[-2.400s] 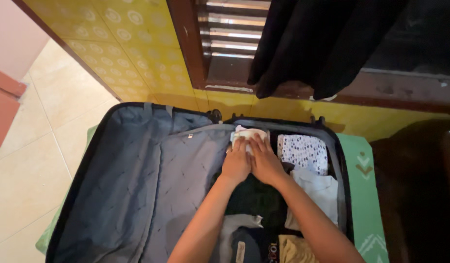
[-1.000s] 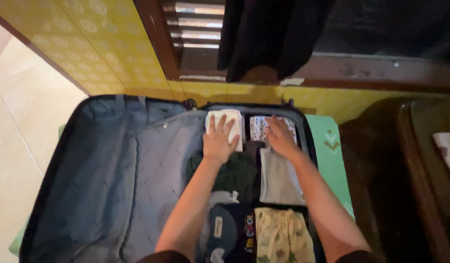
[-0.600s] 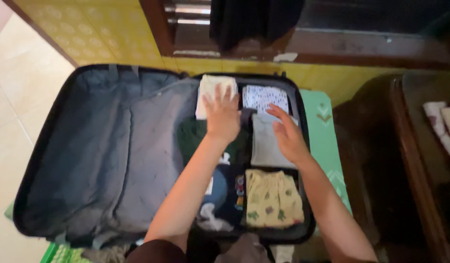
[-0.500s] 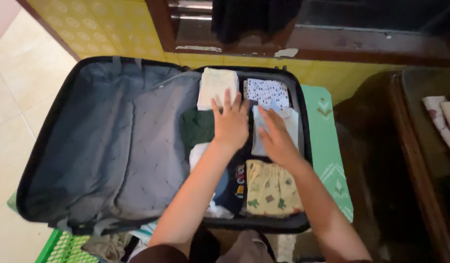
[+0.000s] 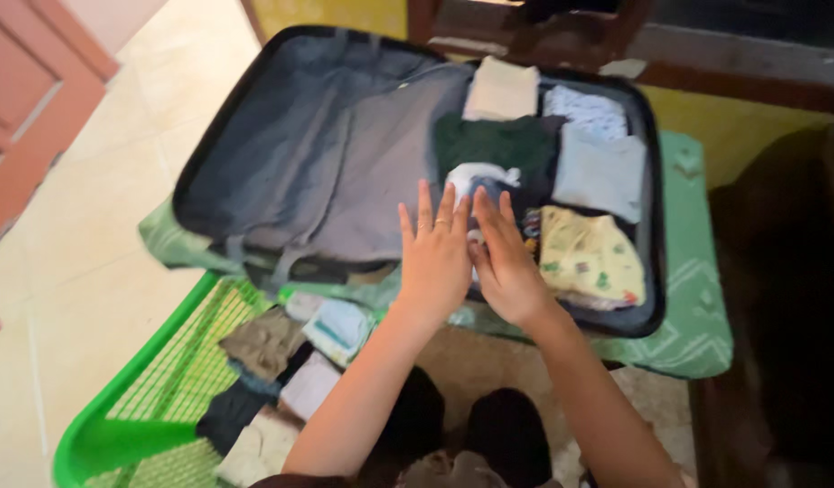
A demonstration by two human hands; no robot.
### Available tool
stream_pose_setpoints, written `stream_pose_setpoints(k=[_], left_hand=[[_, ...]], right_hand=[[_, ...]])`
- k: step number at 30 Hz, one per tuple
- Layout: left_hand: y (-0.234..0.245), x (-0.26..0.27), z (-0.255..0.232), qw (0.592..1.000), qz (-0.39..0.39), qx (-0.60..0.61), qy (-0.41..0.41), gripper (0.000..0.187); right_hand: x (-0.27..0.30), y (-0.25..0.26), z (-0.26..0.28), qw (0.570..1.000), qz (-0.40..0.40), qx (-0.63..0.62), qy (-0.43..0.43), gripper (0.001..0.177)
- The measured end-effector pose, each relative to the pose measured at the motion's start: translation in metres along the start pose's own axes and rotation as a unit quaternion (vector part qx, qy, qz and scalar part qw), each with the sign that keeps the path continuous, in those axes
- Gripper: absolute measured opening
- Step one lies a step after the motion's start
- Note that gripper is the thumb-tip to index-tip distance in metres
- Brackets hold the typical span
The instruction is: The person packs folded clothes into a suitcase. They take folded garments from a green laundry basket and place them into one compartment of the open suitcase, then close and zip the compartment. The person repeats this process, taking more clothes from the basket and placing them into the other compartment of the suitcase.
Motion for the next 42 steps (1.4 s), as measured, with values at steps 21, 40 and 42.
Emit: stream_pose_setpoints(k=[21, 40, 42], left_hand=[[0.066, 0.315, 0.186, 0.97, -0.08, 0.08, 0.216, 0.058], [-0.295, 0.456, 0.262, 0.569, -0.178, 0.573, 0.562, 0.051], [-0.312, 0.454, 0.257, 0.489, -0.206, 0.621, 0.578, 0.056]], right_hand=[[0.049, -0.305, 0.136, 0.934, 0.322, -0.124, 0.093, 0.07], [0.085, -0.482, -0.059, 0.926, 0.331, 0.166, -0.07, 0.085], [0.086, -0.481, -0.049, 0.898, 0.361, 0.226, -0.114, 0.091]])
Point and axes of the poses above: each hand's wrist, its own x-axis away from the middle knuckle, its own y-axis out of the back of the hand, z = x × y, the point moved 6 cm from there along -x, towards the middle knuckle, and after that the axes turned 11 degrees about -y, right-handed, at the moved point
